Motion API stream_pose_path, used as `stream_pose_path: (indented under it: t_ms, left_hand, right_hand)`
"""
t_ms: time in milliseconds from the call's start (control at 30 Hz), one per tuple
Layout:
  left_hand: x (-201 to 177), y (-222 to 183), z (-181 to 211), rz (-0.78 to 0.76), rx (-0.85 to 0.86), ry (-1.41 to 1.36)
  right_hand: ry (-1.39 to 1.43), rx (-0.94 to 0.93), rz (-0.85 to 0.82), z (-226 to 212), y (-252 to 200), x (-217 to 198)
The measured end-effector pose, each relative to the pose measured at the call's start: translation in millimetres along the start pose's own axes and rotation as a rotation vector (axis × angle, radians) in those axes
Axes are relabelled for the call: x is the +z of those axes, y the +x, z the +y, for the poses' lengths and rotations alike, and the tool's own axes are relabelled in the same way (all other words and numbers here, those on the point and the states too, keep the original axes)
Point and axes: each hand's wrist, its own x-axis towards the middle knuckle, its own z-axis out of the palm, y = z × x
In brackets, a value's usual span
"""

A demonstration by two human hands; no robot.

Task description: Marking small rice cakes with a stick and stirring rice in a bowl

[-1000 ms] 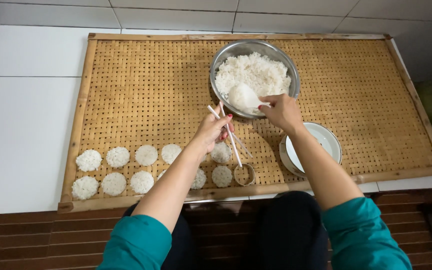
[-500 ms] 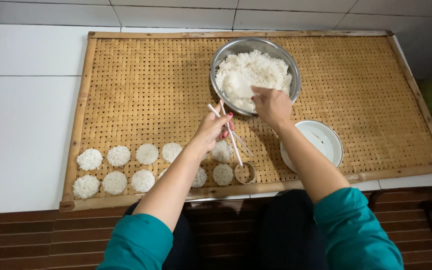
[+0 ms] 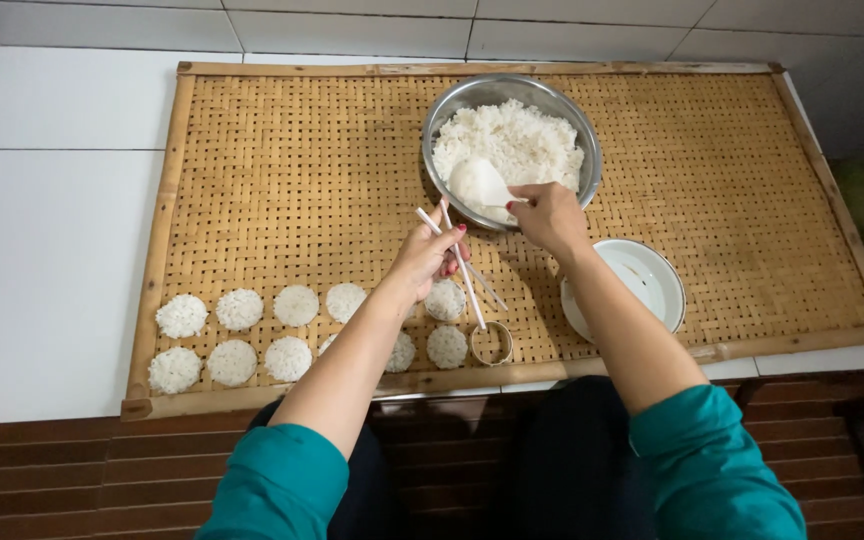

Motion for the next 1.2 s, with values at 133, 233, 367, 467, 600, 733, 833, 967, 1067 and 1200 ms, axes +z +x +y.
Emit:
stream_pose_path:
  t_ms: [133,233,367,467,600,733,833,967,1067,1200]
  left_hand:
    - [0,-1,2,-0.012,0.007,0.015]
    - [-3,0,-1,-0.026,-0.002,0.026]
    - [-3,-2,-3,-0.034,0.000,0.016]
    - [-2,-3,1,-0.037,0.006,0.014]
    - [-3,-2,-2,-0.041,-0.003,0.019]
    - [-4,1,-5,-0.042,-0.002,-0.002]
    - [-5,5,-8,-0.037,0.015,-0.029]
    - [-9,10,-14,-0.041,0.008,-0.022]
    - [-7,11,-13,-0.046,0.013,-0.017]
    - [-5,9,-12,-0.045,0.016,-0.003]
  right_hand:
    - [0.059,0.035,0.018,4,-6,-5]
    - [-0.021,0.050,-0.004,2,-11,-9]
    - [-0.219,-0.073,0.130,14,0,3]
    - [-0.496,-0.341,0.318,11,3,11]
    - [-0.744,-0.785,0.628,9,9,16]
    - [-0.748,-0.883,0.723,5,4,4]
    - [-0.837,-0.792,0.696,2,3,3]
    - [-0.762,-0.687,0.653,2,9,4]
    - [-0.748,-0.458,0.545,8,19,8]
    - [-0.722,-0.277,0.379,-9,10,7]
